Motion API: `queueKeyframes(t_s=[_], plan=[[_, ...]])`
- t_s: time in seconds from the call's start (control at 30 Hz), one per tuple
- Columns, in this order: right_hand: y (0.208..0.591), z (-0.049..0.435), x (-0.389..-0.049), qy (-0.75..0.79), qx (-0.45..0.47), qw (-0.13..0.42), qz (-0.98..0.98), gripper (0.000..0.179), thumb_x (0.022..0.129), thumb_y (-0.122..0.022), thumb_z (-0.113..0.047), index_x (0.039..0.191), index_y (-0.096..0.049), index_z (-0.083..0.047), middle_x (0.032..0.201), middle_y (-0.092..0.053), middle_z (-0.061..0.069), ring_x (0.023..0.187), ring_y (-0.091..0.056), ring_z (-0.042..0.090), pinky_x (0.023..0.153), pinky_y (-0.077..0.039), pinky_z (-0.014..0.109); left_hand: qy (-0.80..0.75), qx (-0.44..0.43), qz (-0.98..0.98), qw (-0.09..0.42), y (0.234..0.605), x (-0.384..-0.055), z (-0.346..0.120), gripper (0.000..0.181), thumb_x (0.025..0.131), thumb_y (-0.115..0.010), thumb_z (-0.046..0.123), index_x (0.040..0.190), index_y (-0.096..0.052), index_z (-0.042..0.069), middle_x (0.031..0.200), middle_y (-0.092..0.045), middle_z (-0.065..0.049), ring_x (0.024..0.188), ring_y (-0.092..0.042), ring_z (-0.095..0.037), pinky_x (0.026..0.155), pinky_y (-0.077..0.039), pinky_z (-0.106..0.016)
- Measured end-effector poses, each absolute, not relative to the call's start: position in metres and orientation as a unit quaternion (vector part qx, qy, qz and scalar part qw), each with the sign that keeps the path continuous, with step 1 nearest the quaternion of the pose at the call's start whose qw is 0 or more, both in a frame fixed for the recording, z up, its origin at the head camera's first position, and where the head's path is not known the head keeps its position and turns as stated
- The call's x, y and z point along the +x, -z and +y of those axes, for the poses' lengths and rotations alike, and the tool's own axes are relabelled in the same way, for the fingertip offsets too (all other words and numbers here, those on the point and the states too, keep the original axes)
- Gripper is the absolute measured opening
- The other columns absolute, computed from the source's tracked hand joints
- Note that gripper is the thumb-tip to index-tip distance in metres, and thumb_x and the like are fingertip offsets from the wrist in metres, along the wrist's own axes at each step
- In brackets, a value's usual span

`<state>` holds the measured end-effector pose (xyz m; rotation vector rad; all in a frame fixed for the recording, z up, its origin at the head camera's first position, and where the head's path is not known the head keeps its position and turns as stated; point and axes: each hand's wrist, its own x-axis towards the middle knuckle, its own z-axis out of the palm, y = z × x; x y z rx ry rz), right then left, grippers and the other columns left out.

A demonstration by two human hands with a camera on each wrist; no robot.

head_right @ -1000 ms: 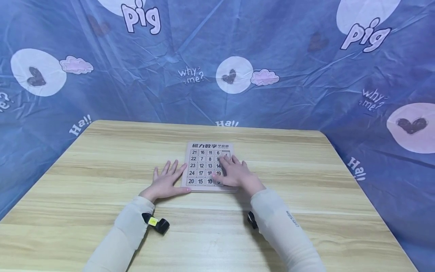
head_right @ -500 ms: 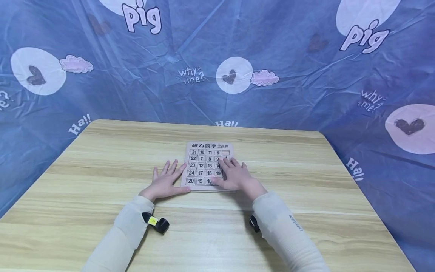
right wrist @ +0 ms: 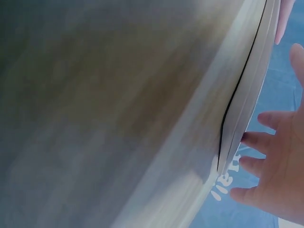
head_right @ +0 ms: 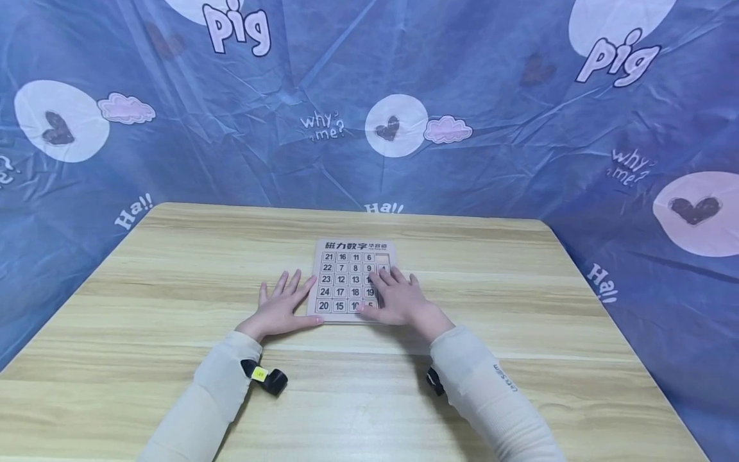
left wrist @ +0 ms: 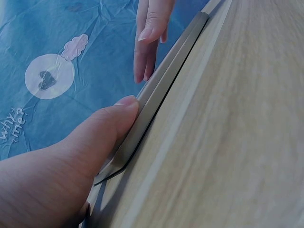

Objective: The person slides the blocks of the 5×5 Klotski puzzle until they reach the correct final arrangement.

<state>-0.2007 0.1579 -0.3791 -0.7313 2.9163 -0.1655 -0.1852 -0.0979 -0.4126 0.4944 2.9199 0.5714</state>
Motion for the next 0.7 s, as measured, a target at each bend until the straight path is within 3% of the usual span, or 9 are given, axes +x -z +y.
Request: queueKeyframes(t_s=[0.3,0.7], plan=[[0.381,0.147,-0.214,0.079,-0.248,0.059,0.964,0.075,0.082,-0.035,-0.06,0.137,-0.022,-0.011,0.14,-0.02,0.011,0.126,-0.011,0.035,0.094,-0.011,0.059,-0.194,0.166,0.965,0.063,0.414,-0.187,-0.098,0.094,0.063,-0.043,0.076,0.139,-0.014,0.028,0.142,-0.004,-0.011,0.127,0.007,-0.031,0.091,0.014,-0.057],[0.377,0.088,-0.231,0.059,-0.26,0.083,0.96,0.076,0.081,-0.027,-0.065,0.139,-0.018,-0.016,0.141,-0.018,0.004,0.127,-0.01,0.032,0.096,-0.009,0.055,-0.19,0.165,0.966,0.067,0.414,-0.186,-0.099,0.092,0.064,-0.042,0.075,0.139,-0.013,0.028,0.142,-0.003,-0.011,0.127,0.007,-0.031,0.091,0.014,-0.057]])
